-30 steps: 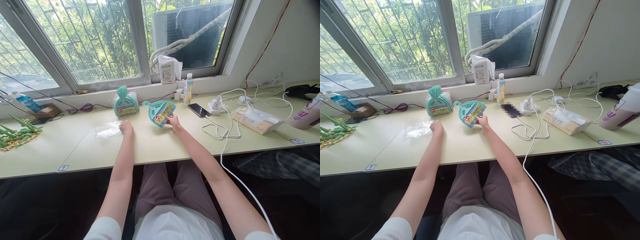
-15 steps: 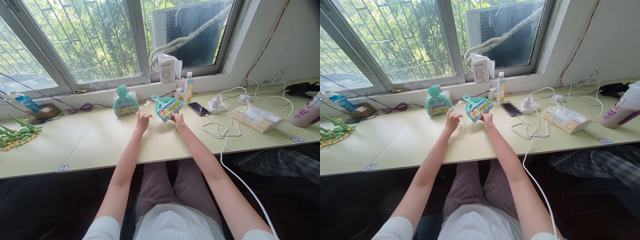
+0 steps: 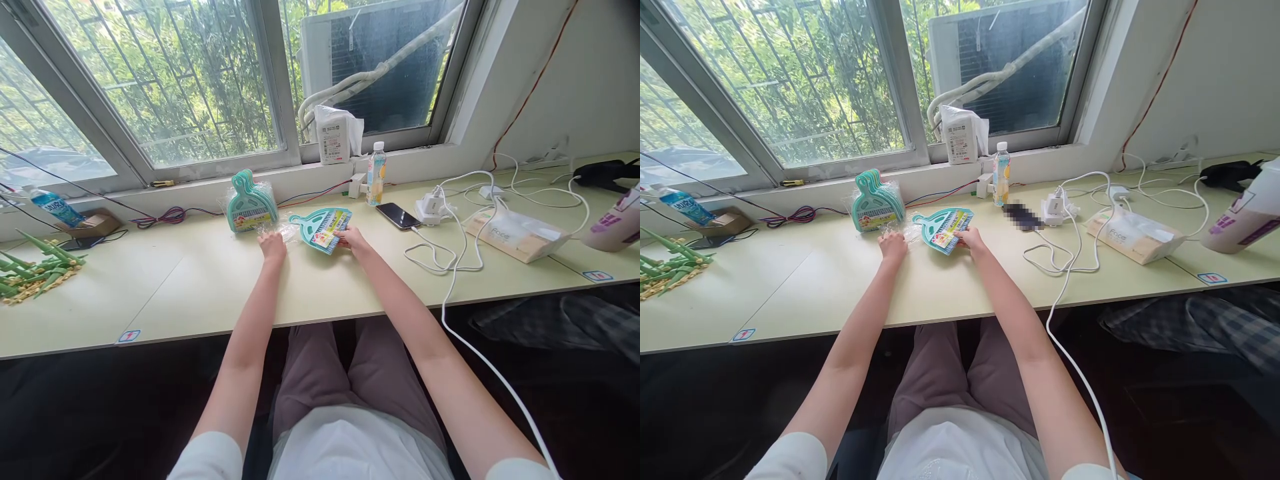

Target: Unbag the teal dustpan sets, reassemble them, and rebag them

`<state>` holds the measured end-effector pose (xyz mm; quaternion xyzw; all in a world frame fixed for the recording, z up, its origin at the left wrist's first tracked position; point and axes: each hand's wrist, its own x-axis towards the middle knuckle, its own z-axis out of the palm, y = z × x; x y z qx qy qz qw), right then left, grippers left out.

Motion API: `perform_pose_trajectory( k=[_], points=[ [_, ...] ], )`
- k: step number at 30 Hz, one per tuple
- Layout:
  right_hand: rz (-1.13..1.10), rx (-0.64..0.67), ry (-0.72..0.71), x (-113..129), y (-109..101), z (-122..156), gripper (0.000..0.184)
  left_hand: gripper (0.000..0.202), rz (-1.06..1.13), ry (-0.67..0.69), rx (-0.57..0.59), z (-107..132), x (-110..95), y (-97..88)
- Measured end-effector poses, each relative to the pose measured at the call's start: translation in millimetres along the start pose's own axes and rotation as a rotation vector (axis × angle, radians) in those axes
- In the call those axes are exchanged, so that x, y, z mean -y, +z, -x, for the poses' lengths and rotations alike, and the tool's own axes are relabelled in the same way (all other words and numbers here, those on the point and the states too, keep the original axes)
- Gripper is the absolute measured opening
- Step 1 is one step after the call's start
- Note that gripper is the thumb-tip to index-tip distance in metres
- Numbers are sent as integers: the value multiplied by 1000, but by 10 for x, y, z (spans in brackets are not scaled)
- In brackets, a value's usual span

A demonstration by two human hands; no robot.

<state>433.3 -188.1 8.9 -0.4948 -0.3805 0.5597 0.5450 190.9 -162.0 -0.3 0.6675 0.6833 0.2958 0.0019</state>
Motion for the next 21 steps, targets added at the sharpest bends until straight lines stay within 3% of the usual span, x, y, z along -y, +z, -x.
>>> perform_pose_trajectory(
  k=[5, 16, 21],
  points=[
    [66, 149, 31, 0, 29, 16, 13, 10, 1, -107, 2, -34, 53, -77],
    [36, 160, -43, 71, 27, 77, 12, 7, 219, -400, -293, -74, 166, -247],
    [79, 258, -78, 76, 37, 116, 17, 8, 267, -480, -445, -90, 168, -240]
  ],
)
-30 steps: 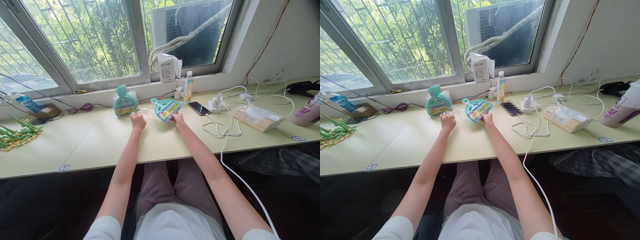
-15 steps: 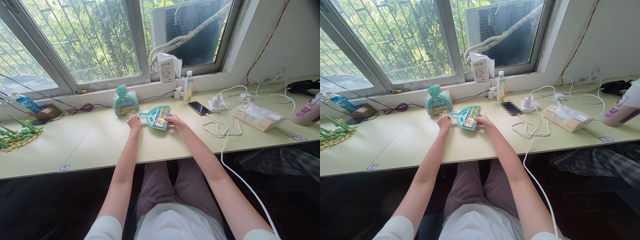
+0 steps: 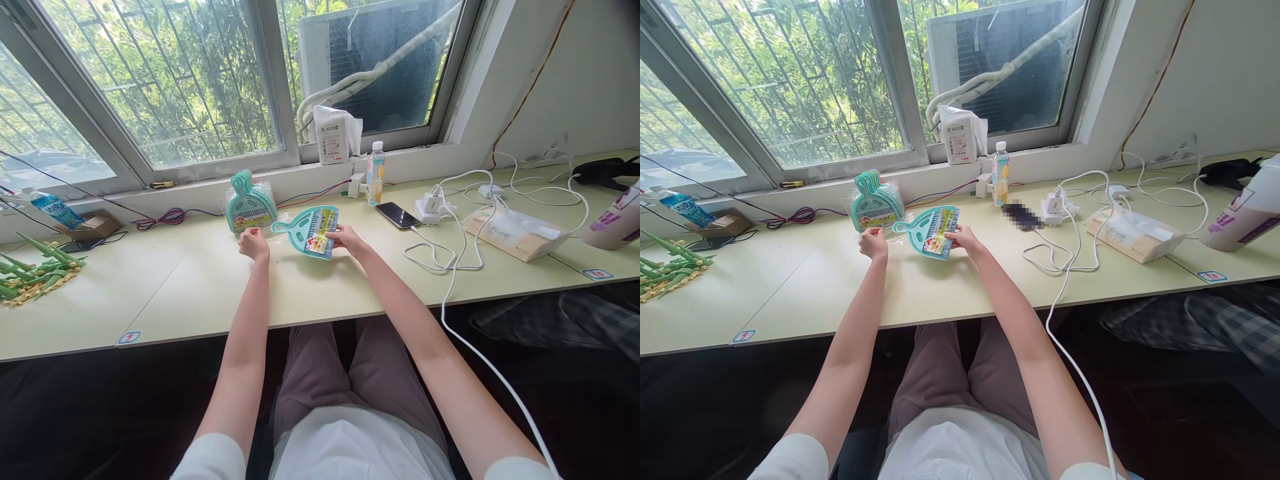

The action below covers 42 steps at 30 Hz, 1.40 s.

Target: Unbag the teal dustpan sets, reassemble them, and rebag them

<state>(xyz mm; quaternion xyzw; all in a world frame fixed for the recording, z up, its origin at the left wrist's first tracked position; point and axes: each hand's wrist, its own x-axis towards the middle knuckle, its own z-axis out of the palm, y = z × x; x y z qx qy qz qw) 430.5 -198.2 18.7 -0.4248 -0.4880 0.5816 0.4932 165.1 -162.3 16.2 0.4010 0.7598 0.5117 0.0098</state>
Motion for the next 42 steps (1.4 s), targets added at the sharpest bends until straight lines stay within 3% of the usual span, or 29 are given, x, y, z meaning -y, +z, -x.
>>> perform_pose_trajectory(
  k=[5, 7, 14, 16, 20, 23, 26, 27, 29, 32, 34, 36, 42],
  points=[
    [38, 136, -25, -1, 35, 22, 22, 3, 149, 24, -72, -71, 39, 29],
    [32, 86, -10, -13, 48, 8, 20, 4, 206, 80, -71, -87, 41, 45],
    [-99, -280, 20, -129, 52, -86, 14, 6, 296, 339, 8, 22, -45, 112],
    [-141, -298, 35, -150, 56, -92, 12, 6, 309, 426, 63, 84, -84, 139],
    [-185, -216, 37, -147, 100, -68, 12, 4, 345, 570, 173, 258, -194, 158],
    [-218, -193, -8, -130, 139, -45, 13, 22, 403, 538, 152, 392, -288, 125],
    [-259, -208, -77, -116, 145, -38, 13, 64, 603, 327, 72, 419, -343, 79],
    [-270, -209, -96, -112, 140, -40, 12, 72, 705, 223, 93, 397, -349, 67],
    [-279, -198, -116, -105, 129, -43, 11, 71, 921, 5, 274, 325, -344, 54],
    [-248, -165, -123, -99, 138, -40, 11, 57, 1153, -200, 687, 234, -324, 61],
    [-216, -153, -135, -102, 166, -32, 12, 46, 1196, -216, 837, 233, -318, 80],
    [-204, -159, -147, -112, 200, -26, 12, 36, 1188, -184, 907, 283, -318, 107],
    [-288, -250, -160, -143, 212, -53, 11, 34, 1054, -106, 1229, 496, -312, 207]
  ],
)
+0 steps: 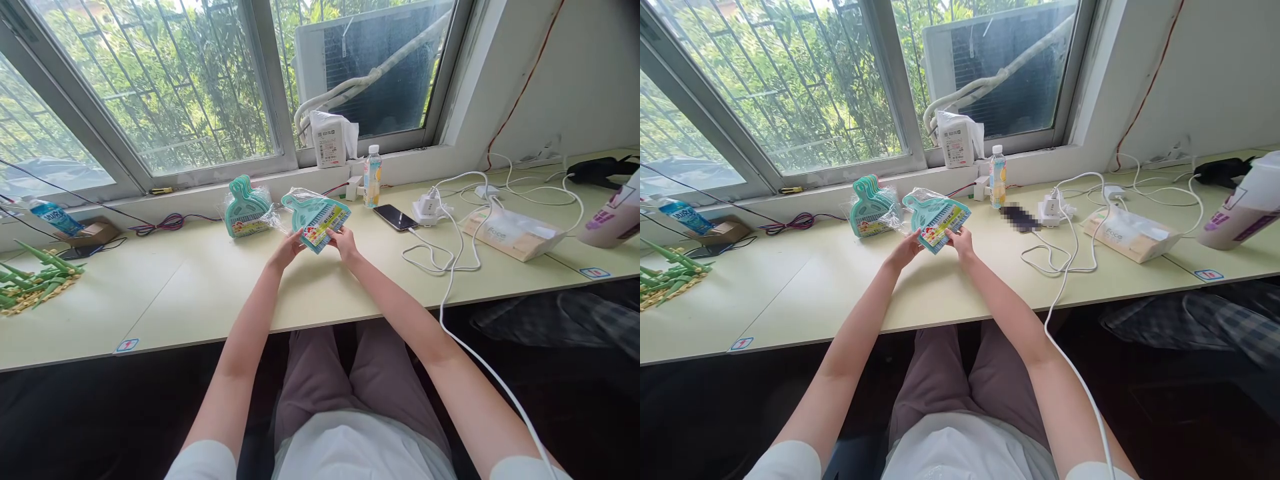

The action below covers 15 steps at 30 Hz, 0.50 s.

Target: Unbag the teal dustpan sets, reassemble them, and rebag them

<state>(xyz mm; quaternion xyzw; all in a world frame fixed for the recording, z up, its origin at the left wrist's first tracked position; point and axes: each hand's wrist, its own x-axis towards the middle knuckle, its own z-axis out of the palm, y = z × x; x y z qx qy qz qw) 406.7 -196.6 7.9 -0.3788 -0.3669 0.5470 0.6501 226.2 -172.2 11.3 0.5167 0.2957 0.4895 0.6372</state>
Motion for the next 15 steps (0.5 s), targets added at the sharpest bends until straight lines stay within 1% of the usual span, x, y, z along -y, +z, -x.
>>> perform_pose_trajectory(
  k=[2, 3, 6, 8, 12, 13, 15],
  points=[
    [-18, -3, 11, -1, -11, -15, 12, 37, -31, -32, 55, 8, 29, 14],
    [-22, 5, 18, 0, -13, -19, 12, 39, -40, -37, 65, 16, 33, 15],
    [-14, 49, 33, 18, -6, -14, 15, 41, -43, -42, 50, 49, 11, 3],
    [0, 78, 30, 44, -1, -4, 17, 43, -42, -69, 47, 75, -16, -5],
    [21, 168, 0, 123, -23, -1, 19, 45, -70, -132, 81, 112, -77, -5],
    [29, 193, -8, 141, -32, -3, 20, 46, -75, -122, 74, 115, -93, -6],
    [57, 225, -26, 165, -44, -4, 20, 45, -69, -58, 29, 114, -123, -12]
  ],
)
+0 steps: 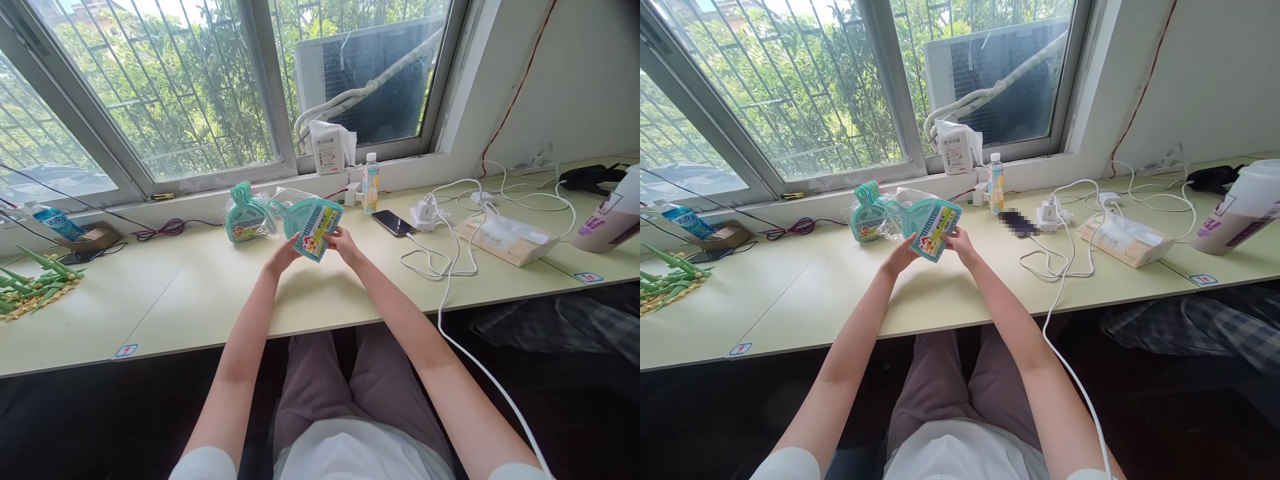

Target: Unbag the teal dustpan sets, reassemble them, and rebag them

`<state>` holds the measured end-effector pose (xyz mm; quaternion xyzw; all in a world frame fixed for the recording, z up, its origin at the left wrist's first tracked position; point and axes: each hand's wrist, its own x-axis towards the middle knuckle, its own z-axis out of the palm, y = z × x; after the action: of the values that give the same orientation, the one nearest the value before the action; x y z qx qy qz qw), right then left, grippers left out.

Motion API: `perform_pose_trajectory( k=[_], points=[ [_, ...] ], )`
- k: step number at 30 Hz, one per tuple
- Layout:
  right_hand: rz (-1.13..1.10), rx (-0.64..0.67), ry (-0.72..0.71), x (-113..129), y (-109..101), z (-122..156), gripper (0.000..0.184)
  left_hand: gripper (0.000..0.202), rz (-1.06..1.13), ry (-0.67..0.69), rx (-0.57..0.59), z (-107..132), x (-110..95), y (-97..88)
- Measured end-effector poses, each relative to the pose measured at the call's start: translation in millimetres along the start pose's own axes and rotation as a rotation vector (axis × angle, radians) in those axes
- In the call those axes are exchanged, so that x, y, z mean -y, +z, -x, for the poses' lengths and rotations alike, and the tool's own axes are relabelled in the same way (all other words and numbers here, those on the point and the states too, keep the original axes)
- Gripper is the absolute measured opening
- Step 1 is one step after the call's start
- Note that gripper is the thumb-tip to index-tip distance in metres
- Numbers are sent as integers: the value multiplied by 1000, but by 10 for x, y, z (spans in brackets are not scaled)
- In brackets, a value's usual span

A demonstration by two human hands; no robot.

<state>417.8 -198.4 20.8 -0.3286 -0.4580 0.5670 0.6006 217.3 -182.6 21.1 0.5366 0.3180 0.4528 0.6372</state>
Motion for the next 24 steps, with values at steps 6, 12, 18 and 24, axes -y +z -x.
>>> perform_pose_trajectory(
  k=[6, 12, 18, 24],
  points=[
    [-23, -37, -61, -63, 59, 15, 21, 39, 11, 14, -26, -1, 7, 7],
    [-70, -167, -66, -117, 94, 13, 22, 53, -26, -65, 162, 1, 101, 144],
    [-91, -187, -61, -164, 95, 7, 21, 83, -7, 231, -31, 3, 87, 331],
    [-69, -221, -77, -187, 70, -2, 22, 81, -1, 237, -108, -63, 165, 451]
  ],
)
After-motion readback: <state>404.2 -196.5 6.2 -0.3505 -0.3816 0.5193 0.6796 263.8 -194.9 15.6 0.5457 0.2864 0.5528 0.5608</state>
